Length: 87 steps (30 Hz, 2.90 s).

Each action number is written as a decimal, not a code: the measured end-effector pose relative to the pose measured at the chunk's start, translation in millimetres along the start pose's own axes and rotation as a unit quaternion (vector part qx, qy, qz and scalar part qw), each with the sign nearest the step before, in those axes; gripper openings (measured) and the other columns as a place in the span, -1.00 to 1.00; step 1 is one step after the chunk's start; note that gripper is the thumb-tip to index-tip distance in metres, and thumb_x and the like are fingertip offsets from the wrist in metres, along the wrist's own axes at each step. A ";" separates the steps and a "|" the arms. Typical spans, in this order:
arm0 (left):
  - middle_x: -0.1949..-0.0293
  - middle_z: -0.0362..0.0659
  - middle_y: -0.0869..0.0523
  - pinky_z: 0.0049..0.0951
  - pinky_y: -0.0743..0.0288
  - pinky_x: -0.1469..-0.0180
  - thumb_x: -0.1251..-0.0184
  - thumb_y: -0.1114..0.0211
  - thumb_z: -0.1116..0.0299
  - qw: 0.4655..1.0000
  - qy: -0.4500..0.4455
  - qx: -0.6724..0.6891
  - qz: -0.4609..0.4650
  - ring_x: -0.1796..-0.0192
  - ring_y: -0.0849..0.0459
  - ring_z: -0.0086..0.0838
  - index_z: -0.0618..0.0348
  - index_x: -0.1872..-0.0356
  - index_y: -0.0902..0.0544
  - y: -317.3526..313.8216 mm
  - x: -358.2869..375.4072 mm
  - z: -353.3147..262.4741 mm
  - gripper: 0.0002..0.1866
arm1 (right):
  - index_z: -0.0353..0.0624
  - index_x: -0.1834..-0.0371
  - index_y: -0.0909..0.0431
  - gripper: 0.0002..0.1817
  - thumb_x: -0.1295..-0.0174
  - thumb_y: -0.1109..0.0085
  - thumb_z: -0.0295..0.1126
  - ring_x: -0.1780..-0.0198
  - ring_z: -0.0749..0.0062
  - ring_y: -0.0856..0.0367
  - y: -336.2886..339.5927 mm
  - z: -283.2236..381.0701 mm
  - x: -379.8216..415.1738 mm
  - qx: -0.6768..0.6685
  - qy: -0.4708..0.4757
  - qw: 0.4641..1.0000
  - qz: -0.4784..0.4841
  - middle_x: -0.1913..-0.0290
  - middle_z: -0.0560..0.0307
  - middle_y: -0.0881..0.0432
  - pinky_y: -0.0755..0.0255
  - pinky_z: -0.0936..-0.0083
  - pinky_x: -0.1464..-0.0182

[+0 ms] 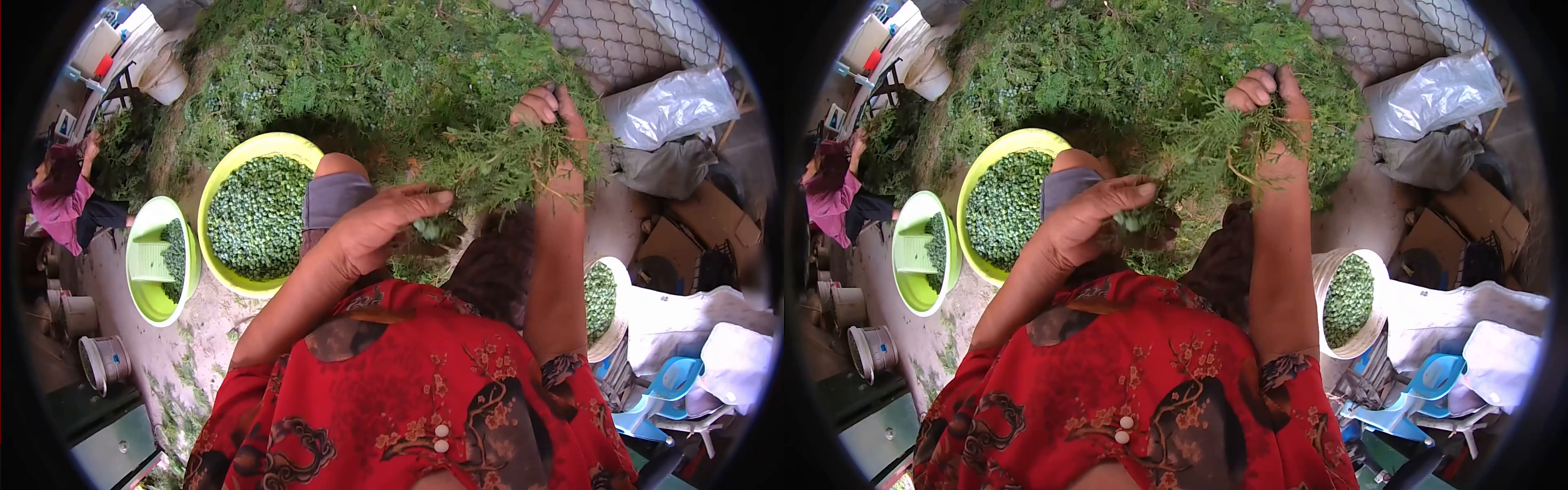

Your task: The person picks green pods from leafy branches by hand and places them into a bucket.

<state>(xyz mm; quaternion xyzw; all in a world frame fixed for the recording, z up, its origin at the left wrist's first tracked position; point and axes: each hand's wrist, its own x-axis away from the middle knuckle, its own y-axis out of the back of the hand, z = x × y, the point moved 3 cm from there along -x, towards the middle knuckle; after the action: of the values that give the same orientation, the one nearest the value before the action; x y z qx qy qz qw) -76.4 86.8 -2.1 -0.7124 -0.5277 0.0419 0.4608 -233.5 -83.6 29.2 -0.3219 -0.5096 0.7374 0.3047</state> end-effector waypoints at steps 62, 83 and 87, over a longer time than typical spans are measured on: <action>0.02 -0.15 -0.51 -0.23 -0.42 0.01 -0.24 -0.16 -0.02 0.991 -0.079 0.099 -0.047 0.00 -0.48 -0.33 0.15 -0.05 -0.45 24.6 26.2 -6.4 -0.49 | -0.15 0.17 -0.46 -0.37 -0.02 -0.16 0.23 0.15 0.32 -0.49 25.2 -73.8 16.8 0.500 0.046 0.793 -0.345 0.10 0.09 -0.50 -0.28 0.32 -0.09; 0.46 -0.34 -0.55 -0.71 -0.38 0.34 -0.15 -0.28 0.57 0.814 -0.374 -0.406 -0.180 0.38 -0.47 -0.71 0.24 0.20 -0.58 15.0 20.5 3.0 -0.82 | -0.13 0.43 -0.43 -0.49 -0.12 -0.10 0.17 0.59 0.52 -0.39 -2.9 -81.2 15.4 0.553 0.110 0.780 -0.270 0.57 0.19 -0.42 -0.20 0.57 0.67; 0.49 -0.30 -0.57 -0.71 -0.35 0.49 -0.17 -0.27 0.54 0.895 -0.325 -0.265 -0.156 0.52 -0.46 -0.71 0.23 0.23 -0.57 17.4 25.2 5.4 -0.86 | -0.11 0.33 -0.36 -0.60 -0.24 -0.02 0.03 0.67 0.56 -0.27 -0.4 -75.0 20.3 0.425 0.076 0.858 -0.278 0.62 0.26 -0.34 -0.12 0.55 0.68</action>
<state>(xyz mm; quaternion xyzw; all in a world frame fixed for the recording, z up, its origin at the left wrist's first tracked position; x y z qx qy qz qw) -55.9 109.7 -6.6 -0.6633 -0.7438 0.0574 0.0589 -186.9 -26.0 5.7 -0.0614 -0.1902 0.7404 0.6418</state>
